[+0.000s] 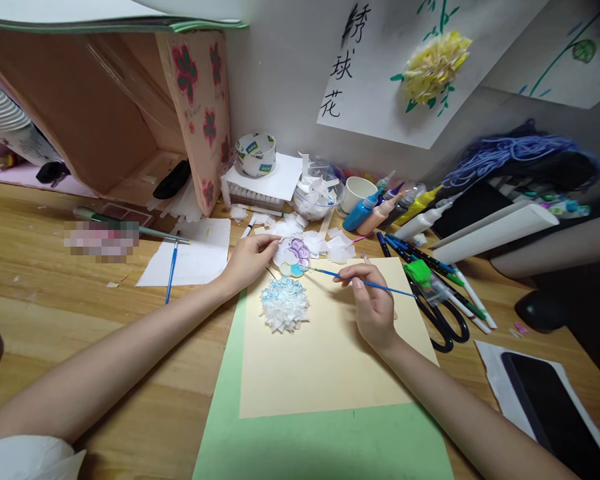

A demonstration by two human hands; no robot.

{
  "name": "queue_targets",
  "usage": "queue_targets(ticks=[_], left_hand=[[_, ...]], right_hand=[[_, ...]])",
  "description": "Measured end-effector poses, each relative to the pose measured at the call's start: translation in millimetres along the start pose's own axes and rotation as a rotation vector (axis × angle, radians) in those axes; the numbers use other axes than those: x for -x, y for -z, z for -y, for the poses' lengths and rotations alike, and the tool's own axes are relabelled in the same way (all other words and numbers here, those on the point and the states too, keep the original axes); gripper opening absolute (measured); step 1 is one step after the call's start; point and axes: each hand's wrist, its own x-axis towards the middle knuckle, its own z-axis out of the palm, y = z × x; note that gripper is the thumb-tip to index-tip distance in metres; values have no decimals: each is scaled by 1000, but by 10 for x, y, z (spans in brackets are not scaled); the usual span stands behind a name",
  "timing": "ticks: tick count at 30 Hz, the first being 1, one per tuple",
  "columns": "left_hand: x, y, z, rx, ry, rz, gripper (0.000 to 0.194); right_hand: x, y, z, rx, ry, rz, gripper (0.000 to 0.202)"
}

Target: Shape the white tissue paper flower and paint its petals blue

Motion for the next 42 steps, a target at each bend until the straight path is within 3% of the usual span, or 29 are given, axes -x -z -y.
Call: queue_targets(ticks=[6,14,21,27,33,39,42], left_hand=[[-4,-4,-12,-2,6,-5,34],[11,5,-47,-20,4,-10,32],[9,3,-41,-14,-3,-16,32],[15,9,-59,-9,14,-10,33],[14,5,-42,-5,10,-10,32],[9,0,-43,0,12,-11,32],[10,-2,-41,-5,11,-13,32]], right_hand=[[54,-30,64,-200,93,-12,14],[151,-32,157,15,300,152,17],[127,-46,210,100,349,172,19],[142,-36,188,84,332,96,18],[123,-44,217,124,393,197,20],[130,-32,206,112,352,106,18],[130,-34,219,82,368,157,19]])
